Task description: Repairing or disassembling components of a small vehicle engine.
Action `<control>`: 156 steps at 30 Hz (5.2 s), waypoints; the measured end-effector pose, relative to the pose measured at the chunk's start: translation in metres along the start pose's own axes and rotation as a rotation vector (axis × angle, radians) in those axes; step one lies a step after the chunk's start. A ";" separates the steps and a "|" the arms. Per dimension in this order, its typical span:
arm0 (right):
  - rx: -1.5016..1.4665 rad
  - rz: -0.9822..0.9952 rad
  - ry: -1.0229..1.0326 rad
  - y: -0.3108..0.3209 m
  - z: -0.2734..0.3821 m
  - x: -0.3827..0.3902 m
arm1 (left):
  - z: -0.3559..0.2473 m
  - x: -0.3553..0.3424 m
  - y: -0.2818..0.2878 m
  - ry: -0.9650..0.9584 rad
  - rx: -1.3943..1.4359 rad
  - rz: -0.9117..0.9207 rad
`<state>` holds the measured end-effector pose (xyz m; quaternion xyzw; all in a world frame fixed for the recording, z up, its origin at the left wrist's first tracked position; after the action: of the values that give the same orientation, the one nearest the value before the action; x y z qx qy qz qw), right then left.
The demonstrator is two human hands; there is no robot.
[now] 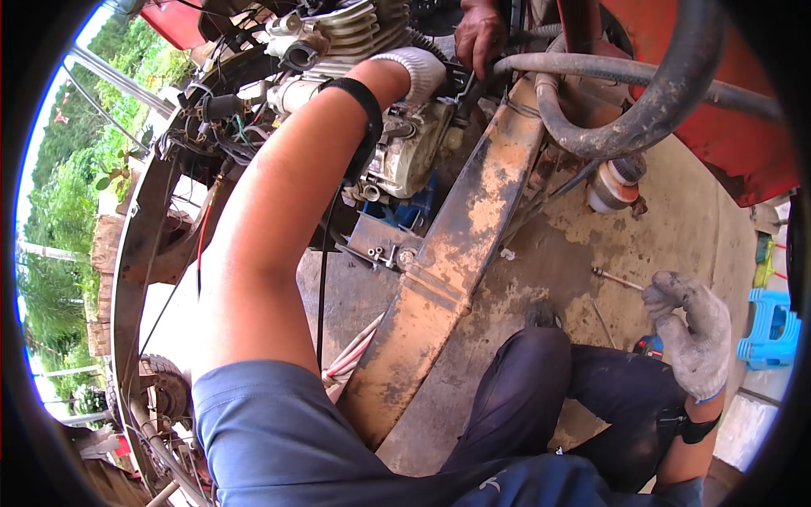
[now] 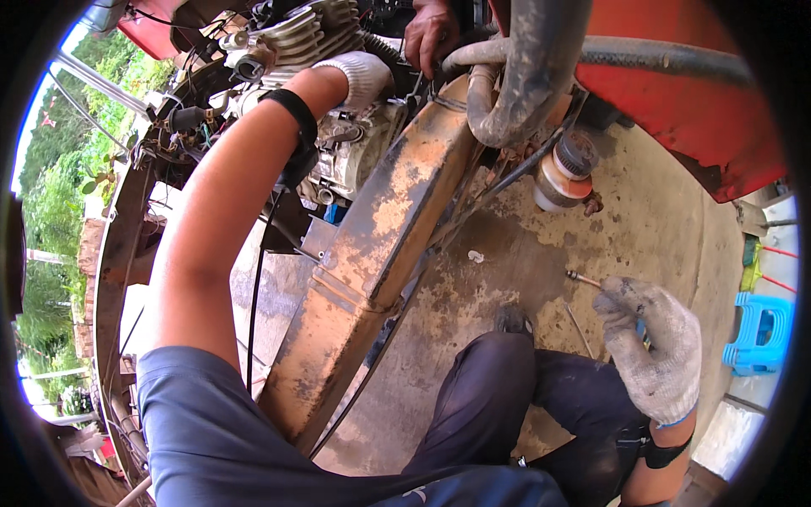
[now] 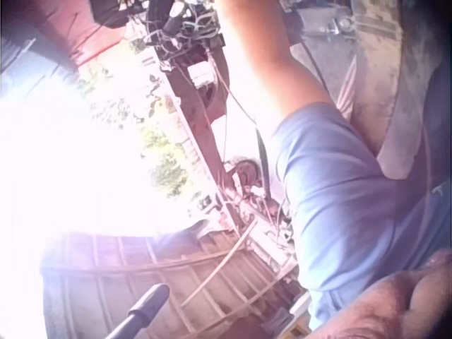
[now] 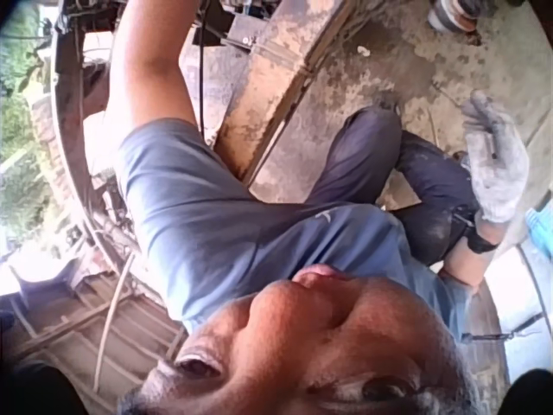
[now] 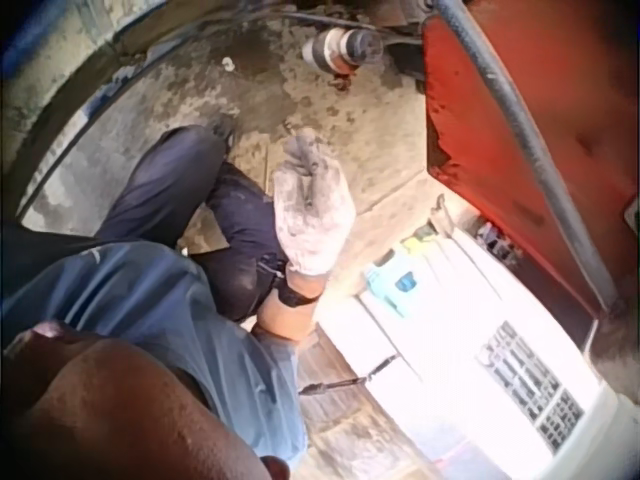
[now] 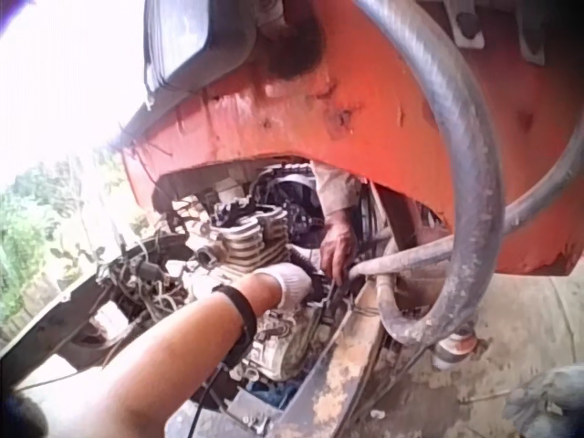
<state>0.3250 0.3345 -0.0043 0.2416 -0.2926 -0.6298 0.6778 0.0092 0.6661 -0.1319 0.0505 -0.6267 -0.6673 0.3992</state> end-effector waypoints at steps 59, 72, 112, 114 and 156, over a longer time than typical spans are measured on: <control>0.165 0.165 0.284 -0.023 0.029 0.001 | -0.010 0.020 0.003 0.090 0.021 -0.126; 0.267 0.144 0.365 -0.028 0.040 -0.007 | -0.006 0.021 0.005 0.099 0.036 -0.185; 0.293 0.297 0.423 -0.027 0.059 -0.014 | -0.001 0.013 0.002 0.044 0.021 -0.099; 0.276 0.305 0.425 -0.028 0.061 -0.009 | -0.002 0.012 0.004 0.031 0.024 -0.109; 0.375 0.376 0.436 -0.044 0.058 0.007 | 0.023 0.008 -0.013 0.098 0.267 -0.242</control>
<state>0.2533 0.3256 0.0073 0.4327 -0.2907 -0.3625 0.7726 -0.0157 0.6784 -0.1344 0.2106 -0.6787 -0.6182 0.3359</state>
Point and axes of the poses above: each hand's wrist, its own x-axis away from the middle knuckle, its own y-axis out of the back of the hand, z = x × y, the point moved 8 cm from there along -x, towards the middle knuckle, and after that the axes turned 15 degrees about -y, right-handed, at the moved point
